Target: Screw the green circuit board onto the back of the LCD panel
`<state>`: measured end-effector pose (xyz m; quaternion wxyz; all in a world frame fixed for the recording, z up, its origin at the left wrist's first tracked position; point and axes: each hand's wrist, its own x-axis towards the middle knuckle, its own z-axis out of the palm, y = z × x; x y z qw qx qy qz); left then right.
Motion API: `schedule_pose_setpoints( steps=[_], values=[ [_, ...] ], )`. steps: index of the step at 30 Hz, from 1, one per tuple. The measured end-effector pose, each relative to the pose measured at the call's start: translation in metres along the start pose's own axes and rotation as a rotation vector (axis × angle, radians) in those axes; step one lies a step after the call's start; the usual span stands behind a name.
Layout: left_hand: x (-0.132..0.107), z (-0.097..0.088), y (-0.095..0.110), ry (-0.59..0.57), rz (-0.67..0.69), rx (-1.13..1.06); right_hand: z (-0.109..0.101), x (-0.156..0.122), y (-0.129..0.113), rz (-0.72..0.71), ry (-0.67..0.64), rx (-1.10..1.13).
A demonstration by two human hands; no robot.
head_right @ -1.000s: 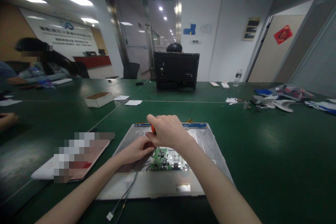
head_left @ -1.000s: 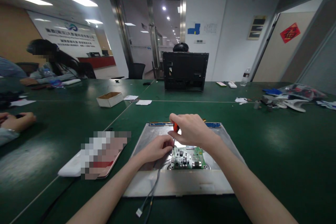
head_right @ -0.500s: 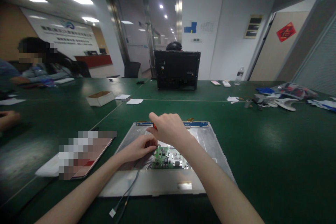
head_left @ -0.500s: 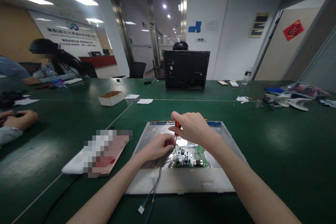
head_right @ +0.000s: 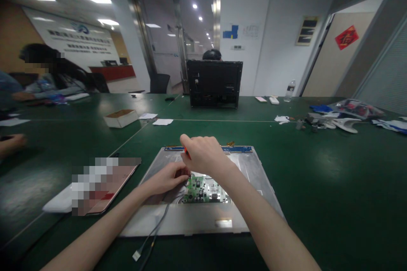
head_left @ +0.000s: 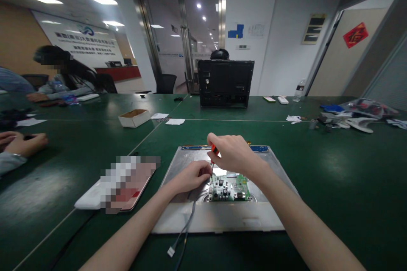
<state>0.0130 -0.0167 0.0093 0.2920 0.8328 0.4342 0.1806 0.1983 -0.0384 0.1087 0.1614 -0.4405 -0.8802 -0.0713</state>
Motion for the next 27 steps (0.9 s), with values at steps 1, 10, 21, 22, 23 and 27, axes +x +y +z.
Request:
schedule_pose_setpoints(
  steps=[1,10,21,22,23,27],
  values=[
    [0.0,0.0,-0.001,-0.002,0.0,0.0,-0.001,-0.001,0.0,-0.007,0.007,0.016],
    [-0.001,-0.002,0.002,-0.027,-0.008,0.014,0.0,0.002,0.0,0.024,-0.017,-0.068],
    [-0.002,-0.004,0.005,-0.012,0.079,0.122,-0.002,0.0,-0.001,0.02,-0.009,-0.053],
    [-0.002,-0.004,0.006,-0.012,0.079,0.134,-0.001,0.0,-0.001,0.026,-0.01,-0.062],
    [-0.002,-0.004,0.007,-0.011,0.077,0.146,0.0,0.001,-0.001,0.03,-0.012,-0.065],
    [-0.001,-0.003,0.008,-0.004,0.06,0.198,0.0,0.001,-0.002,0.03,-0.023,-0.032]
  ],
)
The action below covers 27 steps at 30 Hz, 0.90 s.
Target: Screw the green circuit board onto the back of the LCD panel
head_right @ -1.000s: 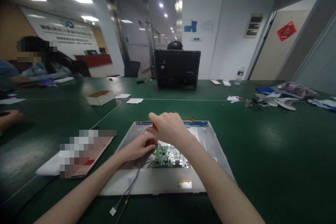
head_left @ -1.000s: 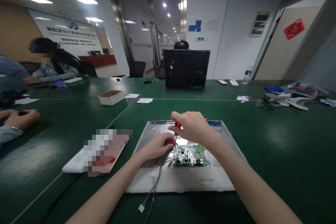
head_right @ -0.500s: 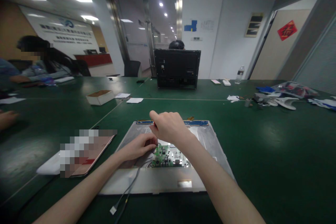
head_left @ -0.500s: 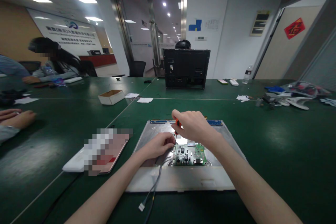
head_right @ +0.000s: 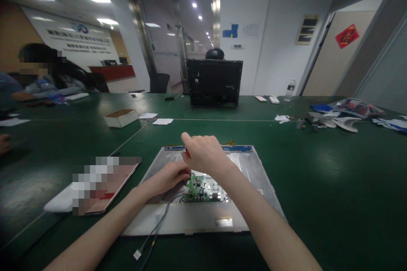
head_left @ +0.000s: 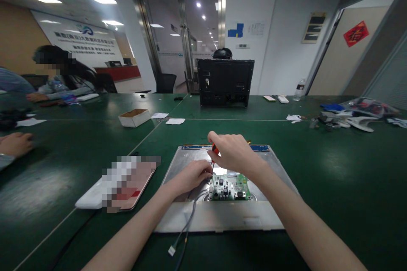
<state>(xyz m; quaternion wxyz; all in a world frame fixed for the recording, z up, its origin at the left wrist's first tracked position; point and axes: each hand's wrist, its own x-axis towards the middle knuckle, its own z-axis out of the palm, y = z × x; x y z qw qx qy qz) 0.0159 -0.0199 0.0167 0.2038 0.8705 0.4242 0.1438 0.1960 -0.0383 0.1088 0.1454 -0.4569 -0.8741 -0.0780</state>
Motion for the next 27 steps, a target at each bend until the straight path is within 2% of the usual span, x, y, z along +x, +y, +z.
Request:
schedule_pose_setpoints(
  steps=[6,12,20,27],
  values=[
    [0.0,0.002,0.002,-0.001,-0.021,0.06,-0.001,-0.001,-0.001,-0.032,-0.008,0.069],
    [-0.001,0.001,0.012,-0.013,-0.052,0.169,-0.001,0.002,-0.001,-0.006,-0.027,0.006],
    [0.002,0.014,-0.004,-0.011,0.005,0.223,0.0,-0.001,-0.001,-0.021,0.016,0.032],
    [0.001,0.01,0.003,-0.046,-0.023,0.22,-0.001,0.0,-0.001,0.0,-0.012,0.002]
  ],
)
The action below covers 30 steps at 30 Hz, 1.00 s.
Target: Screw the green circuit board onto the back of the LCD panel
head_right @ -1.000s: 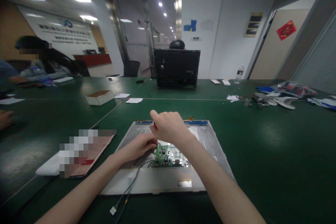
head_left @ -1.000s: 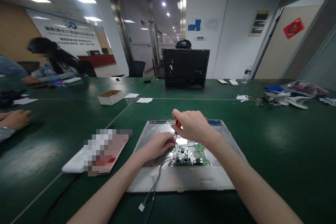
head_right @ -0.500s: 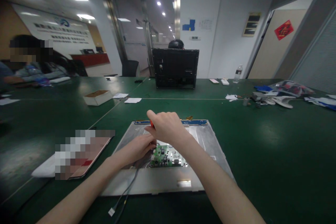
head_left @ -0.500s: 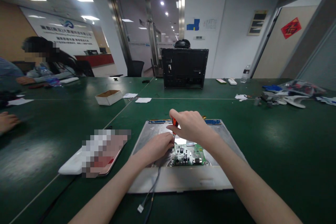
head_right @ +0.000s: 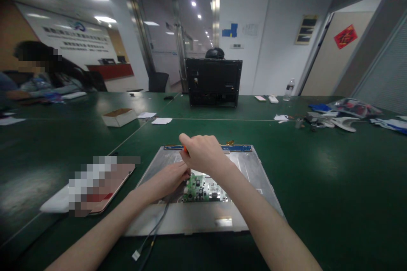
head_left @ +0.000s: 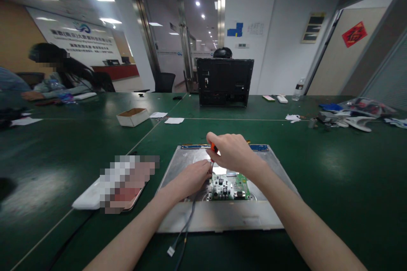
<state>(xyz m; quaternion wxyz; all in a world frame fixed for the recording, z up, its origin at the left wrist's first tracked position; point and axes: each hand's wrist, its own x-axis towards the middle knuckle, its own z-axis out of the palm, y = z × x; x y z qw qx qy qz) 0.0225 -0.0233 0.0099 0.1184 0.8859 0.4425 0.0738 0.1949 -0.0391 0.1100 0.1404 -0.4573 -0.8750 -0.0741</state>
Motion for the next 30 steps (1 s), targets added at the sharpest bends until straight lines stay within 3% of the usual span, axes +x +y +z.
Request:
schedule_pose_setpoints(
  steps=[30],
  values=[
    [0.0027,0.0064,-0.0061,0.029,0.007,0.037,0.0023,-0.0013,0.0002,-0.048,0.058,0.03]
  ],
)
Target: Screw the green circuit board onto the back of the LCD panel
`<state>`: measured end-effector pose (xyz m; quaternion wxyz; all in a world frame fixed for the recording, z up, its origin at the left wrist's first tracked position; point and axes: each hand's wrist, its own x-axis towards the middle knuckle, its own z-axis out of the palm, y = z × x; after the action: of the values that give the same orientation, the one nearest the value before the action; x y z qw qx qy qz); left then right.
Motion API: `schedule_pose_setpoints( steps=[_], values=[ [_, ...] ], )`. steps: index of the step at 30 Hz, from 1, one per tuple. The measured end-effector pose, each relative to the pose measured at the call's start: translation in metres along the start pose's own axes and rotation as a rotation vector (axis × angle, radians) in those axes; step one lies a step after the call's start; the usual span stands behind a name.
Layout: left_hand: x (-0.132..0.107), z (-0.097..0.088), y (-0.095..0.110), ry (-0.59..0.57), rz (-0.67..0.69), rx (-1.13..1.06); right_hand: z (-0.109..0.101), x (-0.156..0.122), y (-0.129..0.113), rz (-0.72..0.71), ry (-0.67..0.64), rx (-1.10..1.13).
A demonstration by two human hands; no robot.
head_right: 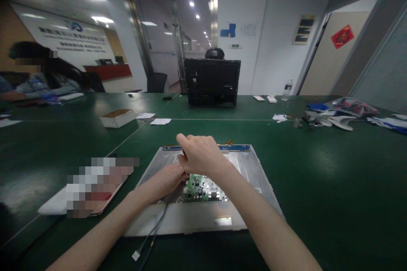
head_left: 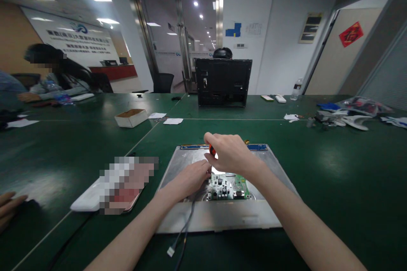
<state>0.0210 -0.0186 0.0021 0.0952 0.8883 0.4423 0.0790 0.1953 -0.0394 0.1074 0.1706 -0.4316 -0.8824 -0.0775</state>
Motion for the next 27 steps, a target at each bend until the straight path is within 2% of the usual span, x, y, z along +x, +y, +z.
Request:
schedule_pose_setpoints(
  steps=[3,10,16,21,27],
  values=[
    [-0.0017,-0.005,0.0054,-0.009,-0.035,0.022,0.0,0.0013,0.001,0.024,-0.029,-0.027],
    [-0.0001,-0.004,0.004,-0.015,0.006,0.009,-0.0012,-0.0002,-0.0019,-0.027,-0.012,0.033],
    [-0.0006,-0.0058,0.0062,-0.012,-0.032,0.029,-0.0012,0.0024,-0.0021,0.033,-0.06,-0.02],
    [-0.0022,-0.0085,0.0075,-0.015,-0.008,0.012,0.001,0.0017,-0.002,0.014,-0.019,0.028],
    [-0.0013,-0.0082,0.0066,-0.025,-0.048,0.037,0.0024,0.0025,-0.0007,0.033,-0.019,-0.024]
  ],
)
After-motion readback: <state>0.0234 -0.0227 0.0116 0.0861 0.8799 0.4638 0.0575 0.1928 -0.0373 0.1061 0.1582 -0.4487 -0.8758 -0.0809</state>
